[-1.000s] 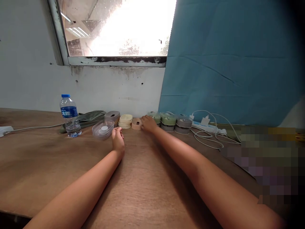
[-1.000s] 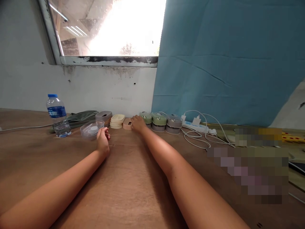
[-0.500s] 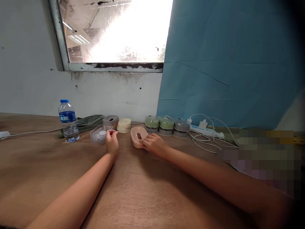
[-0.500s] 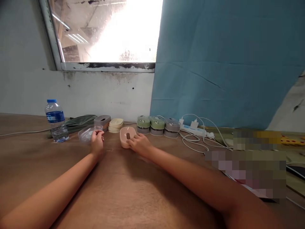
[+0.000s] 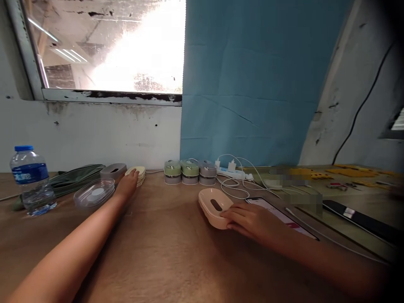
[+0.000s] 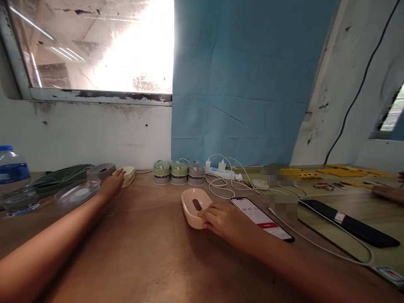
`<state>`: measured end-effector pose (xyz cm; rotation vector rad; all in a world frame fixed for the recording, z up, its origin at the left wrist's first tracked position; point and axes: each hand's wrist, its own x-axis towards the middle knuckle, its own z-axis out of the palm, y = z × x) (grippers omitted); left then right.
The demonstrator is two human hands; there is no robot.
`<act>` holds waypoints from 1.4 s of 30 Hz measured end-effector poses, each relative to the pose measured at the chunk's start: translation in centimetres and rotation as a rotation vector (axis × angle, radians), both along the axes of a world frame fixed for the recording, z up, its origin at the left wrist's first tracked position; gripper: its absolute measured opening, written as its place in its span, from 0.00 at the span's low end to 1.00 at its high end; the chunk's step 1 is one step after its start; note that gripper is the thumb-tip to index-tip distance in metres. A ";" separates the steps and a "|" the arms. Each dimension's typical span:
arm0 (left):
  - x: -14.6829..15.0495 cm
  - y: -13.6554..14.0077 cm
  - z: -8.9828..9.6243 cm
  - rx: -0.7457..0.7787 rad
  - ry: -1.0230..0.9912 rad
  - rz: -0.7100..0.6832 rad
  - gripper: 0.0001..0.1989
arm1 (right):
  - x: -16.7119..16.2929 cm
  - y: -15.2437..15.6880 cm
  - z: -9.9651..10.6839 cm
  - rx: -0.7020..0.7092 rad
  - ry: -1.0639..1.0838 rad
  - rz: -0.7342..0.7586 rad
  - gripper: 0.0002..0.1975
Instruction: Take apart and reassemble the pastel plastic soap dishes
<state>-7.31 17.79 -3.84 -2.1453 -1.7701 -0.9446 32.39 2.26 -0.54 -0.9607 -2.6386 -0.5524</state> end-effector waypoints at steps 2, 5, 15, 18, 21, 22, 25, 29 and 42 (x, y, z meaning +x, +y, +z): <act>-0.2 1.1 -0.2 -0.043 0.043 0.052 0.18 | 0.5 -0.1 0.0 -0.017 -0.010 0.013 0.09; -0.2 1.8 -0.6 -0.071 0.080 0.090 0.19 | 0.8 -0.2 -0.1 -0.037 -0.028 0.037 0.10; 1.1 -2.0 -0.9 0.163 -0.075 0.028 0.15 | -0.1 -0.7 2.9 0.045 0.093 0.145 0.11; 2.7 -5.6 -1.1 0.180 -0.134 -0.019 0.12 | -1.1 -0.9 4.7 0.105 0.184 0.165 0.12; 4.5 -9.7 -0.8 -0.017 -0.243 -0.242 0.09 | -2.9 -0.6 5.6 0.115 0.307 0.186 0.13; 5.0 -10.9 -0.7 -0.099 -0.273 -0.315 0.08 | -3.6 -0.4 5.6 0.102 0.350 0.200 0.13; 5.8 -13.4 -0.1 -0.286 -0.246 -0.485 0.06 | -5.5 0.4 3.9 0.021 0.431 0.256 0.13; 5.5 -14.2 0.4 -0.378 -0.086 -0.620 0.08 | -6.9 1.6 -0.1 -0.042 0.389 0.339 0.12; 3.4 -12.3 -1.6 -0.439 -0.317 -0.531 0.38 | -6.4 3.8 -3.7 -0.269 0.343 0.442 0.14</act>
